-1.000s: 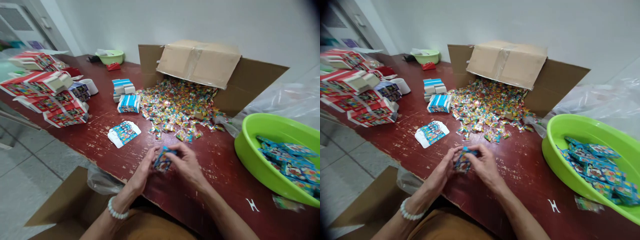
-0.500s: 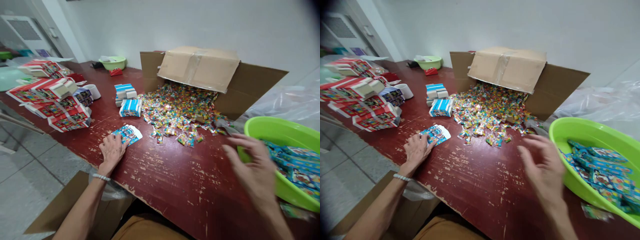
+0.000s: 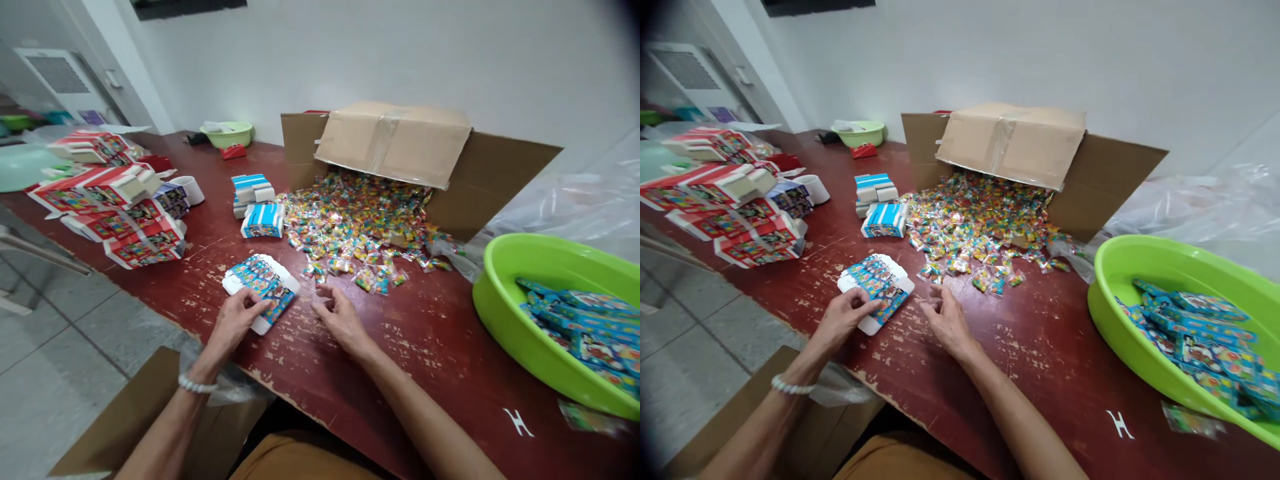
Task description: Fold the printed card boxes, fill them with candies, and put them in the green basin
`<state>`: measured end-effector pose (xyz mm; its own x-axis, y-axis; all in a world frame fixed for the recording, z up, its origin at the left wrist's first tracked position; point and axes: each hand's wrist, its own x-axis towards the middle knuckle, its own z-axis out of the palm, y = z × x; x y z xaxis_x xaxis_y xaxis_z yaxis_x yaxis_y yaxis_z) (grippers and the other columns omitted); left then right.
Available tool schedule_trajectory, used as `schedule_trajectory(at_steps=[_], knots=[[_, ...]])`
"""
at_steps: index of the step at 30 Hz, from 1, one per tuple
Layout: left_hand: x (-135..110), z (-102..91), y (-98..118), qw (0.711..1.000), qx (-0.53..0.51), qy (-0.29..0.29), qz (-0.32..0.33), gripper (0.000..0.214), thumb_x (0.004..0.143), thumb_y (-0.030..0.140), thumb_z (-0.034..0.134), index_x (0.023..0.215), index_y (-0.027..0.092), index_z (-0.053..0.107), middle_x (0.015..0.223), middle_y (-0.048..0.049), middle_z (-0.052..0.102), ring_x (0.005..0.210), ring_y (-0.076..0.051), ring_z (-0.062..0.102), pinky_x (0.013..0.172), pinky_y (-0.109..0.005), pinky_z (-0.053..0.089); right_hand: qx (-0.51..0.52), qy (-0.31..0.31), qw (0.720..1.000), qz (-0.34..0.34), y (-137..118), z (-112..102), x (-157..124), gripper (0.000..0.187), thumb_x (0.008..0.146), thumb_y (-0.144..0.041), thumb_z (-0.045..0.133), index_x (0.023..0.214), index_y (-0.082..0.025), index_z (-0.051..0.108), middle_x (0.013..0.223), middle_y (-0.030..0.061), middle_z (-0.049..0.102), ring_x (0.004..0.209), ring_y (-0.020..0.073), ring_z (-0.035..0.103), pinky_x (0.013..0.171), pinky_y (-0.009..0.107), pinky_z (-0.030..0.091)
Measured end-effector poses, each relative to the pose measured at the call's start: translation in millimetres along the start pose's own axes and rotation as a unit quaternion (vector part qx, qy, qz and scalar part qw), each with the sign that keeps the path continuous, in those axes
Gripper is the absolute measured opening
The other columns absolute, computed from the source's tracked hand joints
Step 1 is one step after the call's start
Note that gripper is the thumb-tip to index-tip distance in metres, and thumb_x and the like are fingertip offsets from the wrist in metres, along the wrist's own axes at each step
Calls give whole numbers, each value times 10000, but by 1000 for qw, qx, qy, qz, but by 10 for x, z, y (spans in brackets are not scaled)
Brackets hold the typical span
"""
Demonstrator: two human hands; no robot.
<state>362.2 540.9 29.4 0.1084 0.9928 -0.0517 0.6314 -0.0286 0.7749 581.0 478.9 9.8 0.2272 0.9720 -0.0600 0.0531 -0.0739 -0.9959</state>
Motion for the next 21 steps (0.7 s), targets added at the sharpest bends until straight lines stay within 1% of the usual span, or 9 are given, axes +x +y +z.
schedule_trajectory(at_steps=[2, 4, 5, 8, 9, 11, 14, 18, 21], knots=[[-236, 109, 51, 997, -65, -37, -14, 475, 696, 674, 614, 734, 224, 465, 623, 18, 586, 583, -178, 589, 565, -281, 457, 64, -10, 998, 8, -27, 64, 46, 405, 723, -388, 711, 1063, -188, 620, 1008, 61, 697, 749, 164, 618, 689, 308, 499], [-447, 167, 140, 980, -157, -114, -38, 476, 704, 645, 662, 818, 207, 514, 701, -5, 649, 623, -174, 633, 594, -276, 489, 112, -38, 993, 10, -83, 86, 50, 342, 732, -423, 712, 966, -185, 633, 886, 40, 701, 748, 171, 627, 697, 302, 504], [-532, 178, 190, 953, -233, -187, -57, 488, 697, 603, 717, 907, 192, 557, 786, -32, 692, 699, -190, 672, 655, -289, 514, 124, -54, 991, 3, -124, 80, 35, 311, 741, -423, 715, 927, -185, 638, 845, 29, 697, 742, 168, 627, 702, 296, 504], [-688, 196, 318, 817, -407, -397, -95, 607, 660, 509, 826, 1100, 143, 624, 1002, -135, 737, 918, -265, 718, 799, -331, 536, 135, -123, 983, -34, -283, 9, -58, 264, 768, -392, 731, 912, -187, 650, 802, 2, 679, 710, 139, 609, 688, 261, 494], [-713, 211, 347, 787, -434, -428, -97, 600, 662, 506, 830, 1094, 134, 645, 1000, -148, 741, 915, -278, 724, 778, -330, 540, 139, -151, 978, -46, -341, -20, -97, 256, 784, -385, 726, 930, -189, 650, 796, -7, 669, 700, 130, 600, 678, 250, 489], [-742, 259, 385, 762, -469, -436, -95, 529, 661, 495, 836, 1022, 140, 684, 905, -122, 747, 814, -263, 735, 696, -308, 538, 151, -195, 967, -57, -445, -75, -175, 249, 811, -379, 711, 963, -197, 637, 794, -20, 650, 694, 115, 589, 666, 235, 483], [-762, 333, 418, 769, -487, -409, -71, 503, 610, 458, 873, 976, 153, 711, 802, -80, 737, 725, -230, 716, 684, -303, 531, 166, -221, 960, -49, -539, -126, -283, 269, 819, -350, 712, 1027, -216, 607, 833, -24, 635, 721, 110, 591, 676, 229, 490], [-779, 353, 455, 834, -419, -357, -39, 382, 655, 441, 840, 841, 125, 731, 687, -89, 728, 666, -205, 678, 663, -288, 523, 166, -218, 961, -25, -522, -131, -392, 562, 786, -317, 751, 1287, -278, 500, 954, -6, 647, 737, 127, 606, 631, 241, 505], [-794, 352, 499, 871, -391, -293, -51, 289, 725, 400, 799, 786, 129, 721, 662, -65, 716, 598, -175, 655, 607, -277, 530, 185, -170, 968, -11, -456, -98, -429, 677, 741, -333, 786, 1330, -271, 459, 1073, 38, 664, 815, 153, 640, 657, 262, 528]])
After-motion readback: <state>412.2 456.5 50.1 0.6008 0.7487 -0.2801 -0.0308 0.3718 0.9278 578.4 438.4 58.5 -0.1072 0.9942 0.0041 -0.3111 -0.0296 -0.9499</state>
